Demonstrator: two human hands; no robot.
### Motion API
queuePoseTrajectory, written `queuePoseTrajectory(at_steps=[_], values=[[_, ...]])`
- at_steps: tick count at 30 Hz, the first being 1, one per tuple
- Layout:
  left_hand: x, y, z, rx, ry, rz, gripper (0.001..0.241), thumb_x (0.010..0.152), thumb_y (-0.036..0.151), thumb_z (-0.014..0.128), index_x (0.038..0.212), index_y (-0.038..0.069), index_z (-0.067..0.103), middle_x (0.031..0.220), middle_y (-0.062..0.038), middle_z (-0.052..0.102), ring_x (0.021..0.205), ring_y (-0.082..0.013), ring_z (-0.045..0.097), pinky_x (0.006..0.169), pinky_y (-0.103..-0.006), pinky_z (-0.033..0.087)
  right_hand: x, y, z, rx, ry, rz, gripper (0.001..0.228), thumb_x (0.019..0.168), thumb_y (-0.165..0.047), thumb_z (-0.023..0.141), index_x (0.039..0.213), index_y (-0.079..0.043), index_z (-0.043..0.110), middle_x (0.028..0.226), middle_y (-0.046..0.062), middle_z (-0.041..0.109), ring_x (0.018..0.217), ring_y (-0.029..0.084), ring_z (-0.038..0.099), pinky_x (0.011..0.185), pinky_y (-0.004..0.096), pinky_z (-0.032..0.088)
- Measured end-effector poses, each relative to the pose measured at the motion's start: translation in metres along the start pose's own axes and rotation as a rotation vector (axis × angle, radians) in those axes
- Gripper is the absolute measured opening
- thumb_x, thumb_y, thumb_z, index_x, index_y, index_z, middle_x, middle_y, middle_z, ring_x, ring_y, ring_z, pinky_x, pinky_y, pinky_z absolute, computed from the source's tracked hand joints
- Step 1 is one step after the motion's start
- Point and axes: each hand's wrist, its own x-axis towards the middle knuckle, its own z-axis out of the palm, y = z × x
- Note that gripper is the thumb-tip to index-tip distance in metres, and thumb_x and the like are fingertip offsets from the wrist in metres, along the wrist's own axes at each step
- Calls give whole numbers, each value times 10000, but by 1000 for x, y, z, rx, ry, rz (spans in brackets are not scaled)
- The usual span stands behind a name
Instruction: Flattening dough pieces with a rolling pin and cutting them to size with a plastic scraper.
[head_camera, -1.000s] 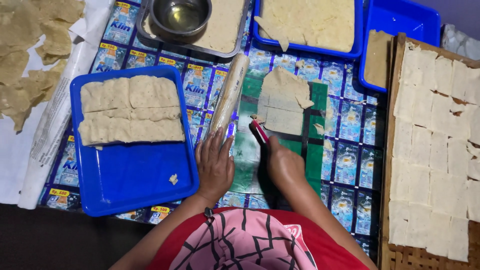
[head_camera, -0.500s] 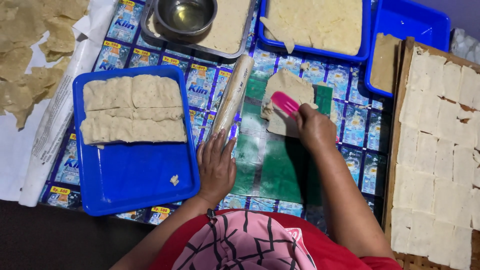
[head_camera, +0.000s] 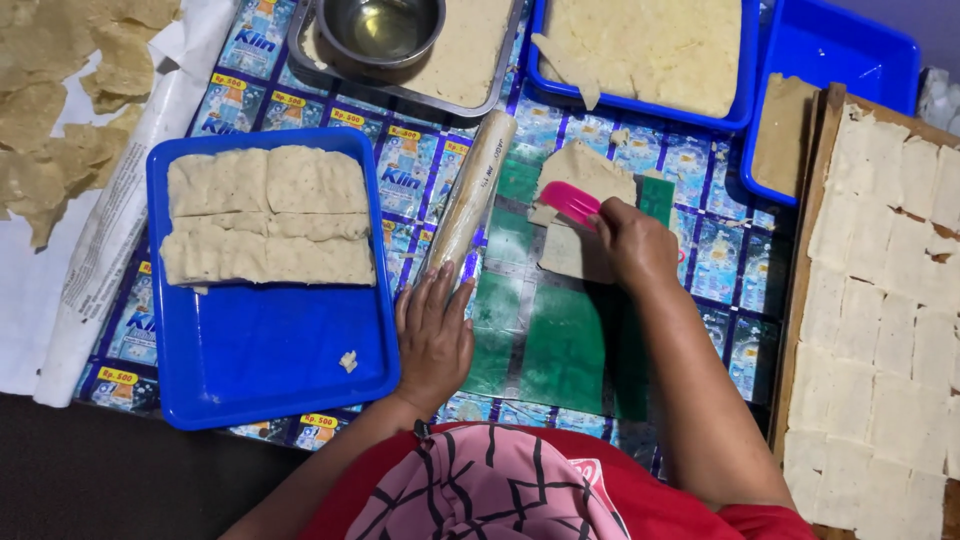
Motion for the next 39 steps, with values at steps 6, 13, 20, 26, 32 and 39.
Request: queuePoseTrajectory(at_steps=[6, 13, 20, 26, 32, 39], values=[[2, 2, -2, -11, 24, 7, 458, 986, 189, 518, 1439, 145, 571, 1573, -141, 454, 1433, -334, 452, 1199, -537, 282, -13, -32, -11, 60, -163, 17, 269, 992, -465, 533, 1067, -239, 657, 968, 142, 749, 1008, 425, 709, 896, 563, 567], [-4, 3, -5, -119, 65, 41, 460, 983, 140, 520, 1437, 160, 591, 1551, -117, 497, 1450, -307, 455, 1239, -568, 169, -31, 2, -31, 298, 232, 140, 250, 1063, -385, 611, 1032, -137, 628, 826, 251, 675, 925, 516, 665, 807, 638, 512], [1, 19, -14, -227, 22, 235, 472, 956, 126, 562, 1422, 180, 612, 1517, -114, 539, 1403, -324, 517, 1192, -519, 325, -122, -7, -7, 401, 77, 505, 317, 1045, -364, 538, 1015, -58, 616, 877, 318, 704, 986, 536, 668, 853, 642, 512], [66, 59, -15, -698, -235, 122, 448, 991, 39, 518, 1439, 31, 531, 1510, -273, 449, 1390, -510, 445, 1105, -578, 454, -114, 21, 56, 475, 59, 559, 317, 1030, -362, 542, 1014, -58, 629, 914, 302, 714, 1026, 517, 669, 861, 615, 531], [91, 65, 104, -947, -547, -469, 386, 1037, 308, 538, 1375, 134, 610, 1149, -146, 688, 1082, -320, 686, 888, -433, 593, -112, -22, 32, 512, 28, 518, 341, 1031, -324, 512, 1069, -13, 645, 925, 314, 720, 1019, 520, 677, 876, 620, 536], [100, 60, 192, -1161, -596, -1056, 425, 1002, 363, 533, 1141, 3, 713, 870, -188, 714, 697, -231, 742, 613, -371, 670, -100, -19, 25, 1014, -57, 513, 283, 1029, -206, 460, 1116, 35, 579, 551, 190, 685, 383, 293, 671, 326, 398, 527]])
